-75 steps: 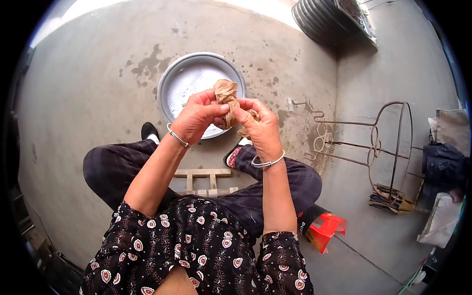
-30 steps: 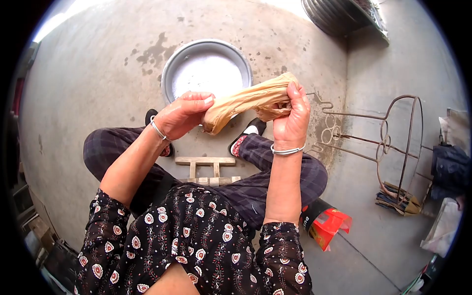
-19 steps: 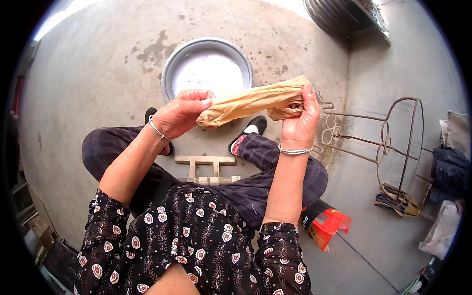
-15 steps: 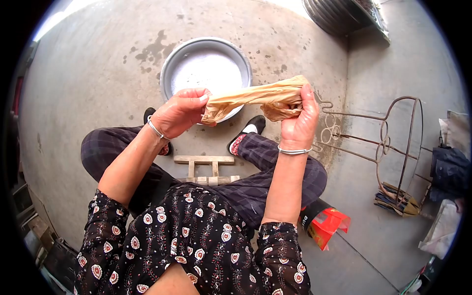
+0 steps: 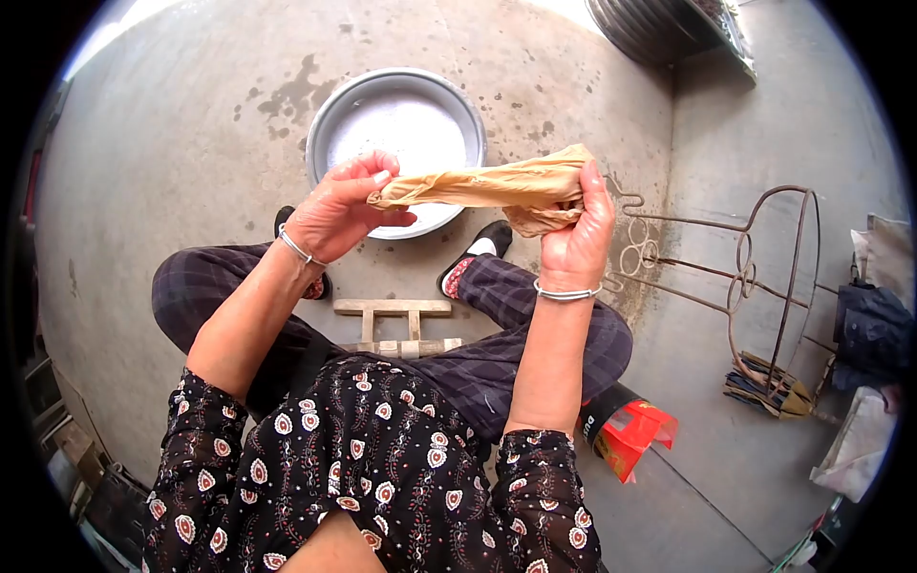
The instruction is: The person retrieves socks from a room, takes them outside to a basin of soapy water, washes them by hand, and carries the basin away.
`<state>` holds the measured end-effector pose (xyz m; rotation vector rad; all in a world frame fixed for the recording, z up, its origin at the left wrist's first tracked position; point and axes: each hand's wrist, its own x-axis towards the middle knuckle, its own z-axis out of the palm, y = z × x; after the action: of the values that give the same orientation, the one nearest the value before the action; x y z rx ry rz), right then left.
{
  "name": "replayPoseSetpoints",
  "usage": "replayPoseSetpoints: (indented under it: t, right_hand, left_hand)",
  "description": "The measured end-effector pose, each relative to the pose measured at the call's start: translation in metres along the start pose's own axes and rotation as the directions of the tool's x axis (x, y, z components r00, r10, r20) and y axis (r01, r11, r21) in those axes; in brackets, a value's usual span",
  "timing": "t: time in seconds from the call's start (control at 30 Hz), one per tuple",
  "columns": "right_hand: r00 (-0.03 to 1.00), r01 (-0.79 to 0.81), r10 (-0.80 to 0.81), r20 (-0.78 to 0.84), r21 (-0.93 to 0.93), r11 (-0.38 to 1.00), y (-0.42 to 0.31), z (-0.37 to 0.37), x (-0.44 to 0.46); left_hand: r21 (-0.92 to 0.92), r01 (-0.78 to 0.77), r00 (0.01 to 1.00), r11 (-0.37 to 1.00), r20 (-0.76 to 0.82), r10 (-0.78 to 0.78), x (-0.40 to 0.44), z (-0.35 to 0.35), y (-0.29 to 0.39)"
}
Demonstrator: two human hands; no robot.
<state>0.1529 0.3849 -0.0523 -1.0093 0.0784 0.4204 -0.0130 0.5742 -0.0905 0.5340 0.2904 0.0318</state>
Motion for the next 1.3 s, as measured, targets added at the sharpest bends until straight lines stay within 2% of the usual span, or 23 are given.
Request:
replayPoseSetpoints:
  t: [0.17, 0.27, 0.47, 0.77, 0.87, 1.0, 1.1, 1.2, 1.3]
  right_hand:
    - [1.0, 0.009, -0.009, 0.007, 0.012, 1.0, -0.001, -0.004, 0.002]
    - [0.996, 0.063, -0.061, -0.058, 0.034, 0.997, -0.002, -0.012, 0.009]
    - [0.991, 0.096, -0.095, -0.092, 0.005, 0.995, -0.011, -0.007, 0.006]
    - [0.998, 0.051, -0.056, -0.037, -0.119, 0.992, -0.006, -0.009, 0.005]
    - [0.997, 0.068, -0.072, -0.023, -0.169, 0.983, -0.006, 0.001, -0.001]
    - [0.994, 0.107, -0.107, 0.014, -0.297, 0.949, -0.005, 0.001, -0.001]
    - [0.989, 0.127, -0.146, -0.023, -0.359, 0.924, -0.003, 0.006, -0.001]
    - [0.998, 0.017, -0.002, 0.057, -0.267, 0.964, -0.004, 0.001, 0.0]
    - [0.983, -0.05, 0.097, 0.157, -0.282, 0.958, -0.008, 0.003, -0.001]
  left_hand:
    - [-0.046, -0.029, 0.997, 0.998, 0.064, 0.032, 0.001, -0.004, 0.002]
    - [-0.098, -0.057, 0.993, 0.994, 0.097, 0.066, 0.002, -0.01, 0.002]
    - [-0.115, -0.061, 0.992, 0.992, 0.101, 0.073, 0.0, -0.003, 0.009]
    - [-0.001, -0.17, 0.976, 0.985, 0.135, 0.169, -0.002, -0.001, 0.015]
    - [0.033, -0.2, 0.976, 0.979, 0.093, 0.196, -0.002, 0.001, 0.016]
    - [-0.039, -0.199, 0.975, 0.979, 0.089, 0.202, -0.002, -0.004, 0.017]
    - [-0.064, -0.173, 0.98, 0.983, 0.087, 0.178, -0.003, -0.004, 0.022]
    - [-0.063, -0.183, 0.978, 0.981, 0.085, 0.188, -0.004, -0.002, 0.026]
    - [-0.059, -0.246, 0.964, 0.967, 0.087, 0.251, -0.003, -0.002, 0.029]
